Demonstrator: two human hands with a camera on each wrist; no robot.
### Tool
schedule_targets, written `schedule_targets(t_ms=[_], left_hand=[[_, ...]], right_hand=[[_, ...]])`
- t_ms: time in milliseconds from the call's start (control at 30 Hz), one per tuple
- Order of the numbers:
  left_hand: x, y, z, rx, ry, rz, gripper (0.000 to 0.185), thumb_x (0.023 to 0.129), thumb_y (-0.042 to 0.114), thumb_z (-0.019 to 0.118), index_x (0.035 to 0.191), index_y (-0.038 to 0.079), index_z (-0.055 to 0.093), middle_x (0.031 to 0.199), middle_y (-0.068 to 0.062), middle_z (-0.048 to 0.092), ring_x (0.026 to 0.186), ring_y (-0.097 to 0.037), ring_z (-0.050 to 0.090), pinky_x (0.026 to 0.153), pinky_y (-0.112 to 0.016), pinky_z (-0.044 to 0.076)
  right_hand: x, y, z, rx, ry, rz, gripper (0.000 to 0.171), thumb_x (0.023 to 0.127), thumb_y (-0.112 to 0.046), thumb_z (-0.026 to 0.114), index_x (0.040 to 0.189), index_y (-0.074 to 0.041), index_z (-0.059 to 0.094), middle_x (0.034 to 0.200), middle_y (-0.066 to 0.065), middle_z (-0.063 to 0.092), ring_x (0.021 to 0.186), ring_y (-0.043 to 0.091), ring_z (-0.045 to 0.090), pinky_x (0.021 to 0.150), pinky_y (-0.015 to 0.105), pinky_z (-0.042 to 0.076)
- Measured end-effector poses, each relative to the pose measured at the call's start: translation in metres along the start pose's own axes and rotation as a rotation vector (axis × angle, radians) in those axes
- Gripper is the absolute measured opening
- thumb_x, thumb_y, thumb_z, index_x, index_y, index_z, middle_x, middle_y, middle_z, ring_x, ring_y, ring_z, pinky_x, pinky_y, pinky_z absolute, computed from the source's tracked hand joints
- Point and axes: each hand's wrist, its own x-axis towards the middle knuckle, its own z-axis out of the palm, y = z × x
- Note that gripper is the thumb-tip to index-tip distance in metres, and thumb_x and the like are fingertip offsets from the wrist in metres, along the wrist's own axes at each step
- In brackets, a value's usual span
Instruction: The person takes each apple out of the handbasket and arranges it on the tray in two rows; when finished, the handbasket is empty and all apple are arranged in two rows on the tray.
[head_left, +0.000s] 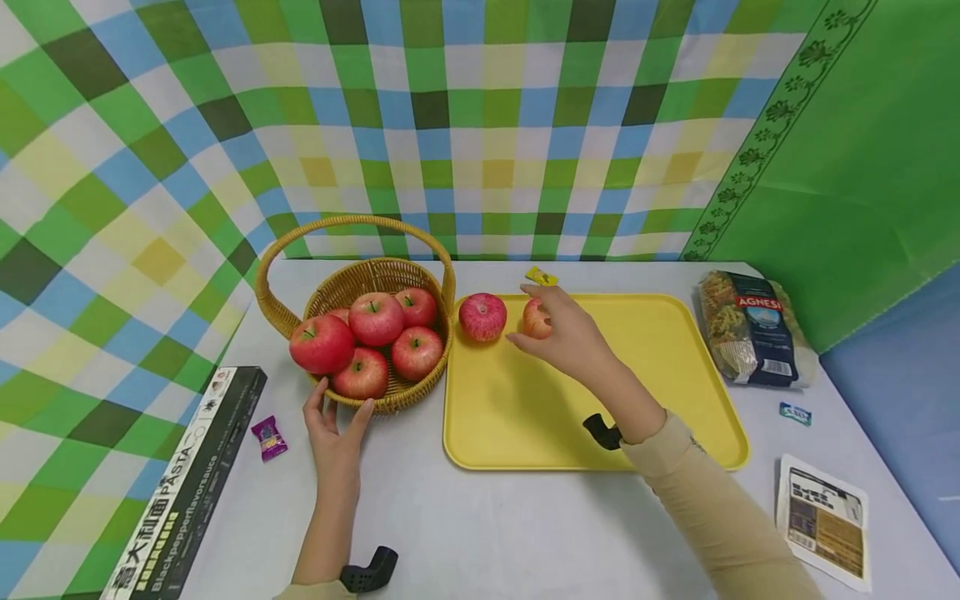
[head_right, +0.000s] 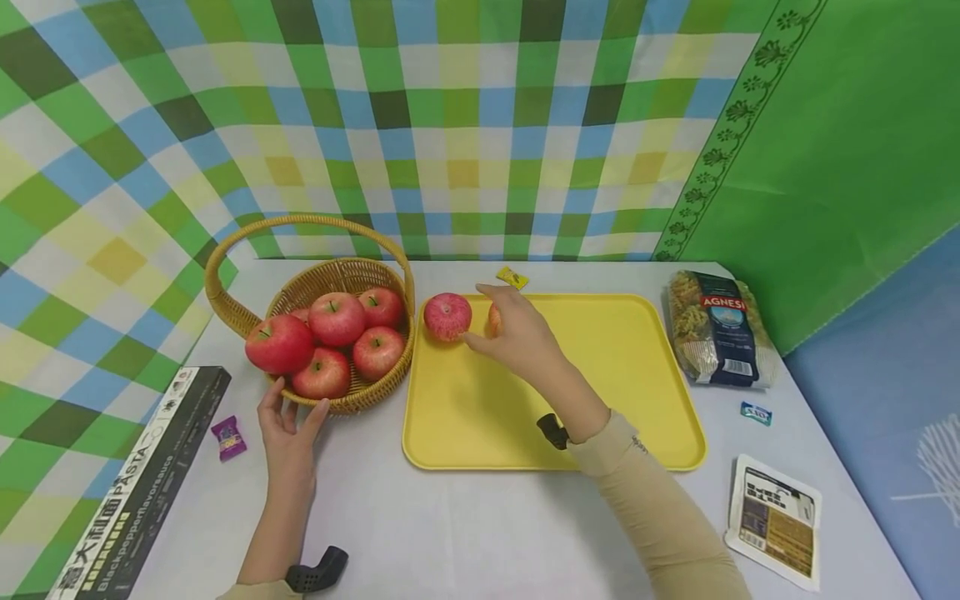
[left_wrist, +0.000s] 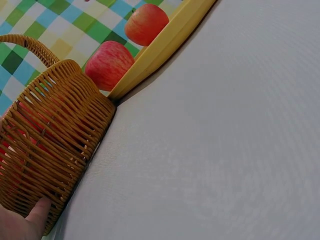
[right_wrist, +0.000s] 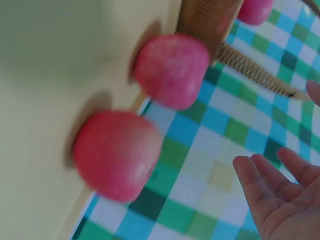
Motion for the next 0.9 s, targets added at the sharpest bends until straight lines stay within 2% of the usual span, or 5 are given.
schedule_targets(t_ms=[200,433,733,900], left_hand=[[-0.001,0.001,0.001,0.001,-0.004,-0.004,0.074,0.087,0.023,0.073,0.145,0.027,0.027,0.156,0.006,0.015,0.145,-0.021,0.014,0.111,-0.038,0.031],[0.0,0.0,0.001,0.002,0.001,-0.01,0.074,0.087,0.024,0.074,0.145,0.028,0.027,0.156,0.007,0.015,0.145,-0.021,0.014,0.112,-0.038,0.031],[0.0,-0.002,0.0,-0.009,0.004,0.011,0.074,0.087,0.022,0.073,0.145,0.027,0.028,0.156,0.006,0.016,0.144,-0.022,0.014,0.112,-0.038,0.03],[0.0,-0.002,-0.001,-0.005,0.004,0.008,0.074,0.087,0.024,0.074,0.145,0.028,0.028,0.155,0.006,0.016,0.144,-0.022,0.014,0.112,-0.039,0.03]], right_hand=[[0.008,-0.019,0.022,0.055,-0.001,-0.087,0.072,0.081,-0.036,0.078,0.14,-0.009,0.046,0.135,0.01,0.052,0.11,0.029,0.055,0.089,0.042,0.052],[0.018,-0.042,0.048,0.113,-0.054,-0.093,0.073,0.082,-0.04,0.076,0.142,-0.012,0.046,0.138,0.006,0.05,0.122,0.028,0.051,0.099,0.043,0.046],[0.042,-0.065,0.081,0.185,-0.126,-0.149,0.072,0.083,-0.036,0.076,0.143,-0.011,0.044,0.134,0.01,0.051,0.113,0.028,0.055,0.091,0.034,0.051],[0.054,-0.071,0.099,0.175,-0.131,-0.114,0.076,0.082,-0.04,0.076,0.144,-0.011,0.042,0.134,0.011,0.05,0.114,0.025,0.054,0.09,0.033,0.051]])
